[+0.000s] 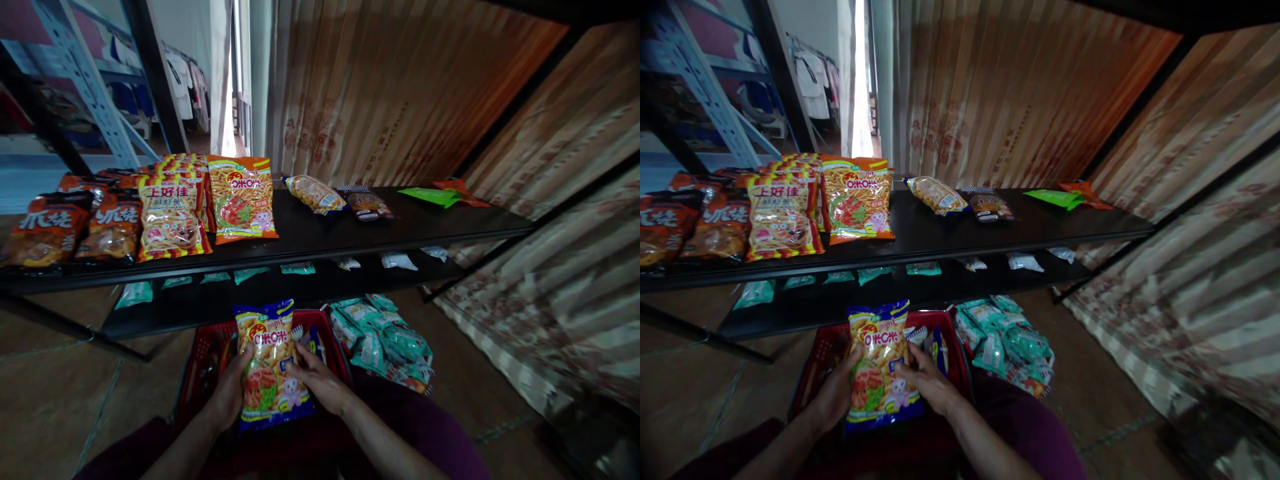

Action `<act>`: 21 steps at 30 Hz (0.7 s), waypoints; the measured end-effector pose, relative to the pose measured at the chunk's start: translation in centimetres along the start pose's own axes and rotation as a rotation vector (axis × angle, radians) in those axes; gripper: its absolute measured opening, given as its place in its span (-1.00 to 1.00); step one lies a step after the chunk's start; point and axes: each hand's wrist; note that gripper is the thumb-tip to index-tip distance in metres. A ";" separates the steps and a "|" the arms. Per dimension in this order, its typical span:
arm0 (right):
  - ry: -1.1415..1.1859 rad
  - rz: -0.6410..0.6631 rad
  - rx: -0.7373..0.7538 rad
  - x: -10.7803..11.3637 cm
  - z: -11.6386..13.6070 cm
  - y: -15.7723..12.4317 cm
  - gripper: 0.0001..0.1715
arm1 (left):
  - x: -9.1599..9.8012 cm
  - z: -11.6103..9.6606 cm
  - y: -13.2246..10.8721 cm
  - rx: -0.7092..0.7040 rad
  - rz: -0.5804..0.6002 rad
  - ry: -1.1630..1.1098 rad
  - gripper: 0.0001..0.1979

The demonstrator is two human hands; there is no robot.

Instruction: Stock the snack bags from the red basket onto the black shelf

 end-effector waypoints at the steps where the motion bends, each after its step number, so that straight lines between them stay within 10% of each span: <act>1: -0.003 -0.015 -0.012 -0.1 -0.1 0.0 -0.28 | 0.1 0.0 -0.1 0.000 0.011 -0.004 -0.37; 21: -0.021 0.014 0.003 0.5 0.2 0.7 -0.28 | -1.3 -2.8 0.5 -0.312 -0.198 -0.019 -0.63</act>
Point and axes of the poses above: each hand's wrist, its own y-axis towards the middle knuckle, its own x-axis out of the back of the hand, z = x × y, and after that the axes turned 11 degrees about x, right-handed
